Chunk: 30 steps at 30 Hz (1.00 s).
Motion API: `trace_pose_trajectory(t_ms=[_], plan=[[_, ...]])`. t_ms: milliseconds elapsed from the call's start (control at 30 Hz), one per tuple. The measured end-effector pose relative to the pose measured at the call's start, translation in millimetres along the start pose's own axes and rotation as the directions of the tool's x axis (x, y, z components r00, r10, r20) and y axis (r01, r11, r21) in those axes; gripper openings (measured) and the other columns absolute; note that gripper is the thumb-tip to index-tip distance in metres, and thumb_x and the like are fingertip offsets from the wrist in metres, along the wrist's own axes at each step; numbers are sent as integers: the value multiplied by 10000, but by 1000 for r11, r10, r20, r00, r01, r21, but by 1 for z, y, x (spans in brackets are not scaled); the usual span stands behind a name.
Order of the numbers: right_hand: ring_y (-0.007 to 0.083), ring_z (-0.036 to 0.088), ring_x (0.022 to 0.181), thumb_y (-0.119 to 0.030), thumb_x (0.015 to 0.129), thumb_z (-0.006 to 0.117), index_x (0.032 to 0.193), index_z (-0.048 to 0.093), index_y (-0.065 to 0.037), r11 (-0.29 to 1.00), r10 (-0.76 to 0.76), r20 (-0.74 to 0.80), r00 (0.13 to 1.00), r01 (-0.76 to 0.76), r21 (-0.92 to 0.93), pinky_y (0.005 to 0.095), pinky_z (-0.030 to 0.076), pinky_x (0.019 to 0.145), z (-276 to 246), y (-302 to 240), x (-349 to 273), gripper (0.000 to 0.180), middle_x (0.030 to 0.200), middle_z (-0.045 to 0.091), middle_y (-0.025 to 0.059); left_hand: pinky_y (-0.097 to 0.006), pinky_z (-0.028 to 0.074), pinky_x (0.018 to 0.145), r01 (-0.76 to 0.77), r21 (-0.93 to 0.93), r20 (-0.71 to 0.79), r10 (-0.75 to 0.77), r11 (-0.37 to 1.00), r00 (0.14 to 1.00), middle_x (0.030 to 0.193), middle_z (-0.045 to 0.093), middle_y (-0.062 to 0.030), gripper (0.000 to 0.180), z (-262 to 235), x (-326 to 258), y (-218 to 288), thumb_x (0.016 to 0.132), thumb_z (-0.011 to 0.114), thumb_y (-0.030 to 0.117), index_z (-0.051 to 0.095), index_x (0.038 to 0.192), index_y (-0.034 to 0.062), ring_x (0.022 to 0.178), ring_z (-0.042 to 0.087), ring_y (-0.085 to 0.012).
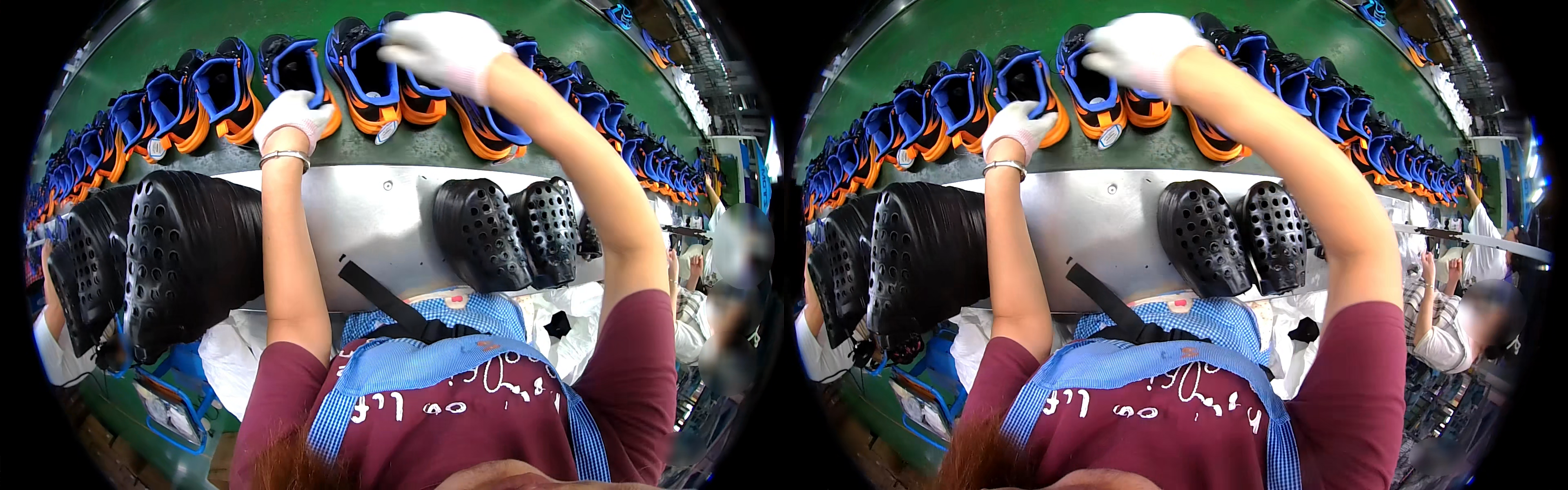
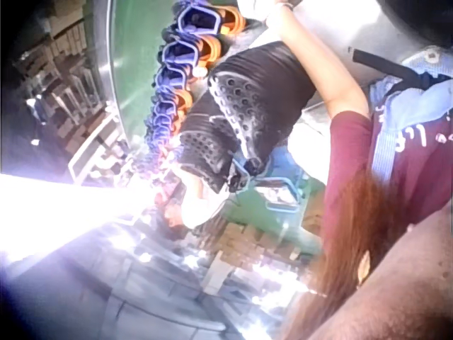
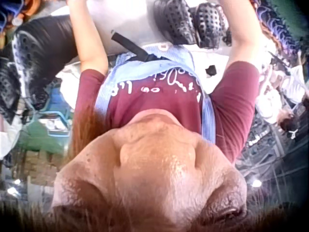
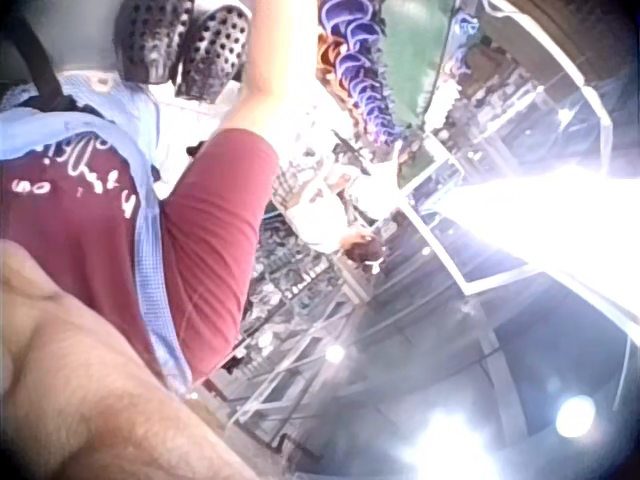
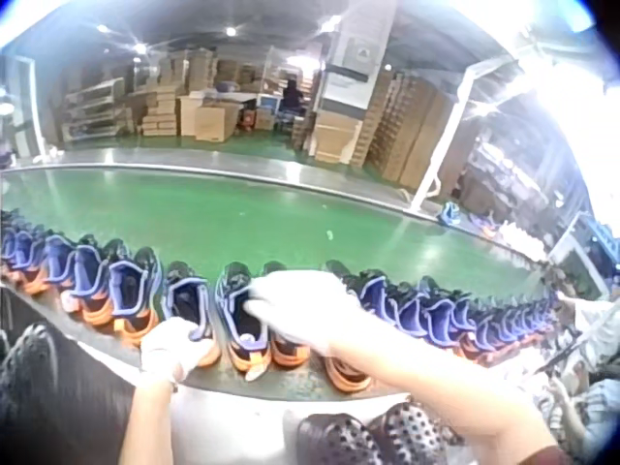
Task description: The person inserts black plastic insoles into blue and orange shoes on a factory assembly line. They repeatedly pick up an insole, place it into a shoe, and then move the shoe down the line. The person also handles a white sack to retrieve more insoles.
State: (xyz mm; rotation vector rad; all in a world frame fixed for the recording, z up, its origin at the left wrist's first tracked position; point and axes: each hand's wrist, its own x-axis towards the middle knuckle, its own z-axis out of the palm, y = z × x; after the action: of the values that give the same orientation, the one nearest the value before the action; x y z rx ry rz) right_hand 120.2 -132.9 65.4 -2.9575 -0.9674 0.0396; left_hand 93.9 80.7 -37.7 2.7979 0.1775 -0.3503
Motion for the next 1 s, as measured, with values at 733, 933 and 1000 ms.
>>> trace_pose_trajectory(t_ms=[733,933,1000], plan=[[307,653,991,-356,797,666,1134,590,-95,868,490,-78,868,-494,-51,414,518,843,99,139,-93,433,1094,649,173,-367,514,708,-452,67,141,441,889,887,787,679,-162,389,29,-1,130,778,726,412,688,993,90,769,675,-285],[340,678,796,-199,869,474,895,650,-97,884,452,-36,891,-453,-112,470,509,701,82,154,-121,205,822,684,168,-357,488,625,-543,-29,87,543,839,835,698,646,-152,340,54,-9,141,824,681,403,692,923,78,671,645,-300],[337,679,803,-181,841,503,908,642,-97,853,503,-53,862,-506,-130,471,509,688,77,171,-135,175,814,686,162,-371,478,613,-612,-32,31,613,790,790,697,634,-159,344,61,-11,158,823,684,426,703,924,98,655,634,-304]])
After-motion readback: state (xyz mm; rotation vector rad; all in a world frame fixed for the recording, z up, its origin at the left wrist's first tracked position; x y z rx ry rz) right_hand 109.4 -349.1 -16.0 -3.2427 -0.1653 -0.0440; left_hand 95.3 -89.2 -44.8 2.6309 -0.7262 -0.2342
